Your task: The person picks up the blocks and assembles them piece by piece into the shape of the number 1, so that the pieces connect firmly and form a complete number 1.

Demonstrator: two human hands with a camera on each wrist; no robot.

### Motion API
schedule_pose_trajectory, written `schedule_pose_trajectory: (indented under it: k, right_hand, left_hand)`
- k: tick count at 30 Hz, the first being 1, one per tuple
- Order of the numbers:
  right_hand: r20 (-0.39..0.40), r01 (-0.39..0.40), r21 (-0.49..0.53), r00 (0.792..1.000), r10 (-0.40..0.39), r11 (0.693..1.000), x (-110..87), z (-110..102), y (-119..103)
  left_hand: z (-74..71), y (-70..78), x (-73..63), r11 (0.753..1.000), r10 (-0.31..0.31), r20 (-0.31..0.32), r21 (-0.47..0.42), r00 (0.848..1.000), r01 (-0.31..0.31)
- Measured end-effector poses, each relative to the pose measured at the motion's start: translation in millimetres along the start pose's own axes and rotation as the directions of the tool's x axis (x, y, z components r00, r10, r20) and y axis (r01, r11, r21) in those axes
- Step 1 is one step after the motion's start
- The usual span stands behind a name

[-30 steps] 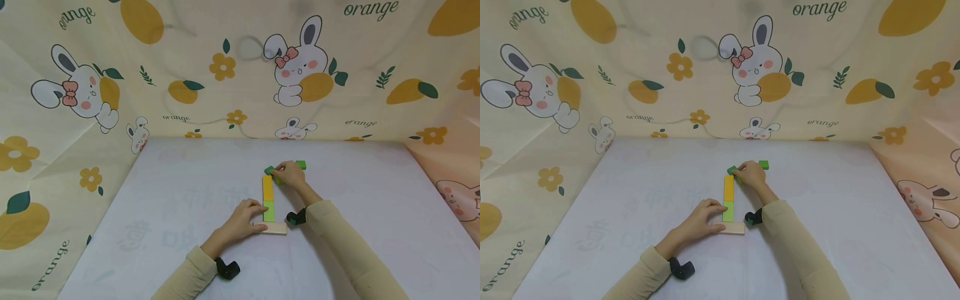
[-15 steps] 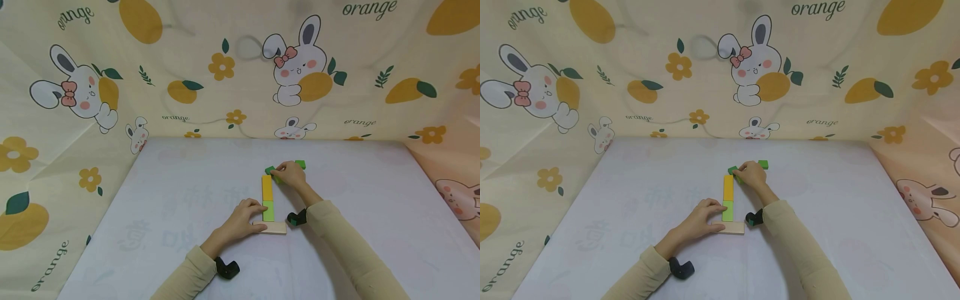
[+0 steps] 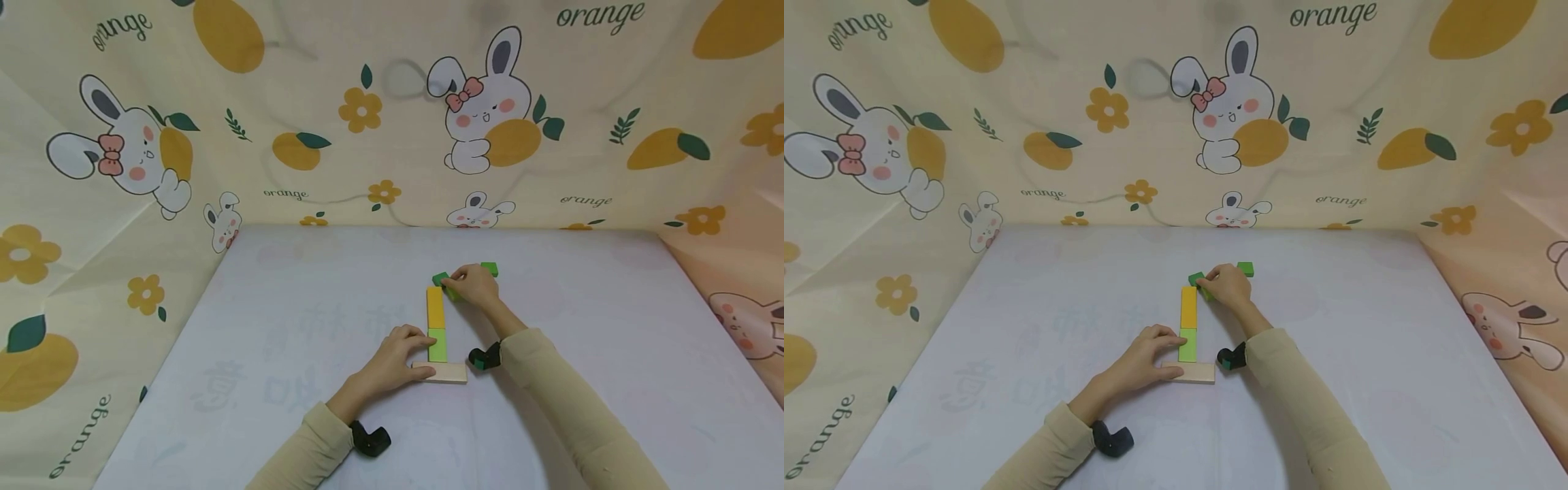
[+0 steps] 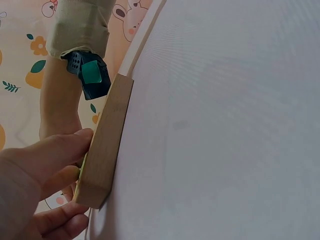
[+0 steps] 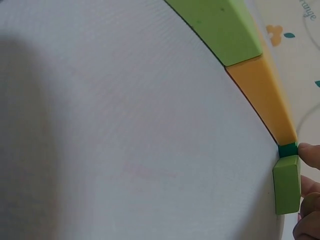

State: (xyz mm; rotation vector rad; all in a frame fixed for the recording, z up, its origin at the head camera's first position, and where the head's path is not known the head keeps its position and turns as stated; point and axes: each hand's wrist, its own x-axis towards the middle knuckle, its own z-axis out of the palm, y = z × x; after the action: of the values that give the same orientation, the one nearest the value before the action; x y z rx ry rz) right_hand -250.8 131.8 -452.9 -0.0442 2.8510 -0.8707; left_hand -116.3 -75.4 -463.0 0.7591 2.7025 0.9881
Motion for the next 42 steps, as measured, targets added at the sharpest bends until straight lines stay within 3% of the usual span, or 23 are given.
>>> schedule_pose_trajectory:
  k: [19, 42]
  right_hand:
    - [-0.026, -0.013, 0.119, 1.0, 0.016, 0.993, -11.2, -3.3, 10.5]
    - [-0.011, -0.059, 0.143, 0.998, 0.061, 0.988, -20.8, 1.3, 19.1]
  left_hand:
    - [0.1, 0.1, -0.4, 1.0, -0.005, 0.003, -0.007, 1.0, 0.005]
    - [-2.2, 1.6, -0.9, 1.0, -0.001, 0.003, -0.019, 1.0, 0.001]
